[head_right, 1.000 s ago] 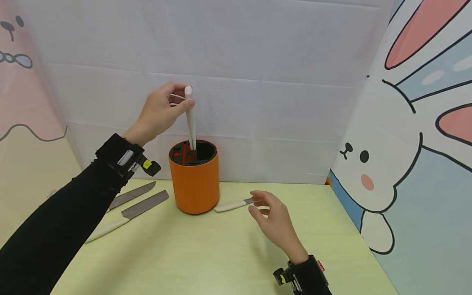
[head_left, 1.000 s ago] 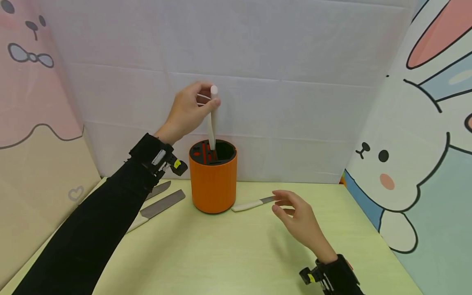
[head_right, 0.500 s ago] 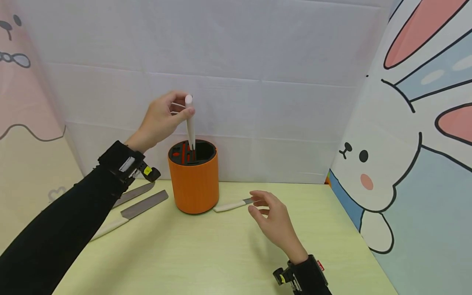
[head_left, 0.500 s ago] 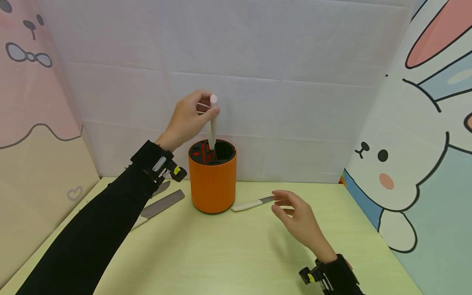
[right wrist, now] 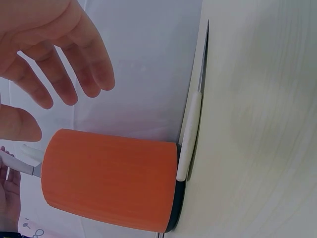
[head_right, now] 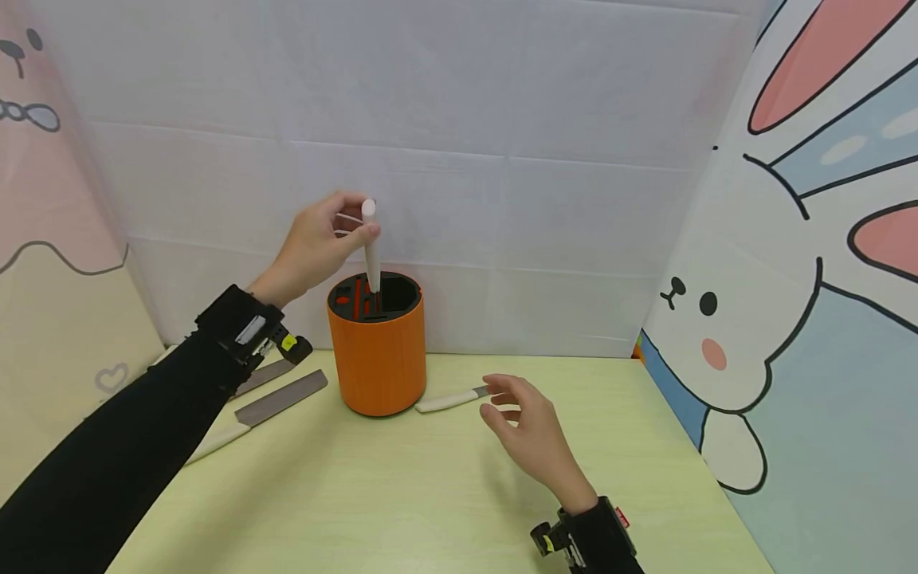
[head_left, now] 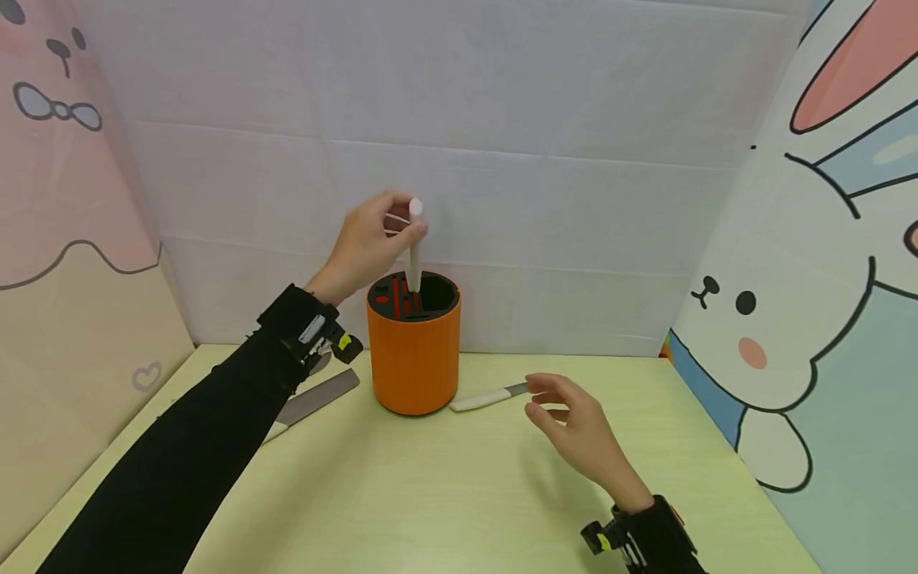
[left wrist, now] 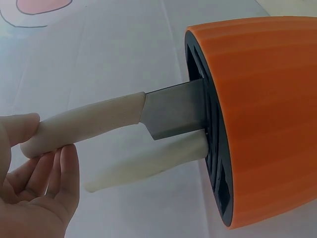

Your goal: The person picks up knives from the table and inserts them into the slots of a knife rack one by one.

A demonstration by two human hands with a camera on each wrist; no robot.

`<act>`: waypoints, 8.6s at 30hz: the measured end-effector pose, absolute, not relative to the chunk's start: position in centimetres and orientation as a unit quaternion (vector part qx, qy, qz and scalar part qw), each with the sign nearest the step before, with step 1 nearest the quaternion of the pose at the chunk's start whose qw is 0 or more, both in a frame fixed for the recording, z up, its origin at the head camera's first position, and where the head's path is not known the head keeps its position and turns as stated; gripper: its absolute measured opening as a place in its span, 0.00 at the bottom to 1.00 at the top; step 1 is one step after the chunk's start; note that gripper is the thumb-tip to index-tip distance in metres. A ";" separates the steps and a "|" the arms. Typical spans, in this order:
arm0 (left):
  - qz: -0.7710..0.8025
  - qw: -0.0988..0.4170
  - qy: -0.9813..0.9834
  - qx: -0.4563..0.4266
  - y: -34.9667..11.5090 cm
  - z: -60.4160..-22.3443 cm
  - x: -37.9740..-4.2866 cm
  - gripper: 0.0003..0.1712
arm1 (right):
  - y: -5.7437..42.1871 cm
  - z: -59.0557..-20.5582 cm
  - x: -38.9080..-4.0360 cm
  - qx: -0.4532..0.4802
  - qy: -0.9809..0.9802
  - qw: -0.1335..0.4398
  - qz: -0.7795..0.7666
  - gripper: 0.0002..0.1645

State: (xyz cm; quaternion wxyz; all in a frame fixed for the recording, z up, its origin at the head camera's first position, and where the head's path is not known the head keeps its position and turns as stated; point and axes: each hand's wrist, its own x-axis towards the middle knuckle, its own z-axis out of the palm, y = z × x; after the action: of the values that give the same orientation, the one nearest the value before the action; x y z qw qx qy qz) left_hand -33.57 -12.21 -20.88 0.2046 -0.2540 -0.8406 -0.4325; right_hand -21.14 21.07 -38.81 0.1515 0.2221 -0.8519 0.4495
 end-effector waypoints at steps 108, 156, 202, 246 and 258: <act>-0.236 0.185 -0.902 -0.310 -14.6 -43.2 -22.1 0.28 | 20.9 -40.7 -28.1 0.321 -0.914 0.098 0.227 0.23; -0.254 0.150 -0.908 -0.296 -14.6 -42.6 -21.9 0.30 | 17.1 -42.6 -30.3 0.379 -0.921 0.058 0.065 0.13; -0.261 0.147 -0.908 -0.294 -14.6 -42.5 -22.0 0.30 | 17.7 -37.8 -24.4 0.273 -0.857 0.211 0.383 0.18; -0.417 0.141 -0.829 -0.345 -10.3 -37.0 -23.3 0.27 | 14.3 -35.6 -21.5 0.225 -0.780 0.132 0.569 0.16; -0.480 0.166 -0.794 -0.334 -7.4 -33.0 -23.9 0.27 | 14.0 -35.7 -21.4 0.236 -0.775 0.130 0.572 0.17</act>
State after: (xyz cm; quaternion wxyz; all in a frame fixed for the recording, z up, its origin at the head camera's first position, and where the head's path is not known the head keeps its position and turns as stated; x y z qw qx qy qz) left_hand -23.92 -7.36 -33.03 0.1662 -0.3343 -0.7937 -0.4803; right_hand -21.37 14.03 -35.65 0.1295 0.2359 -0.7745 0.5724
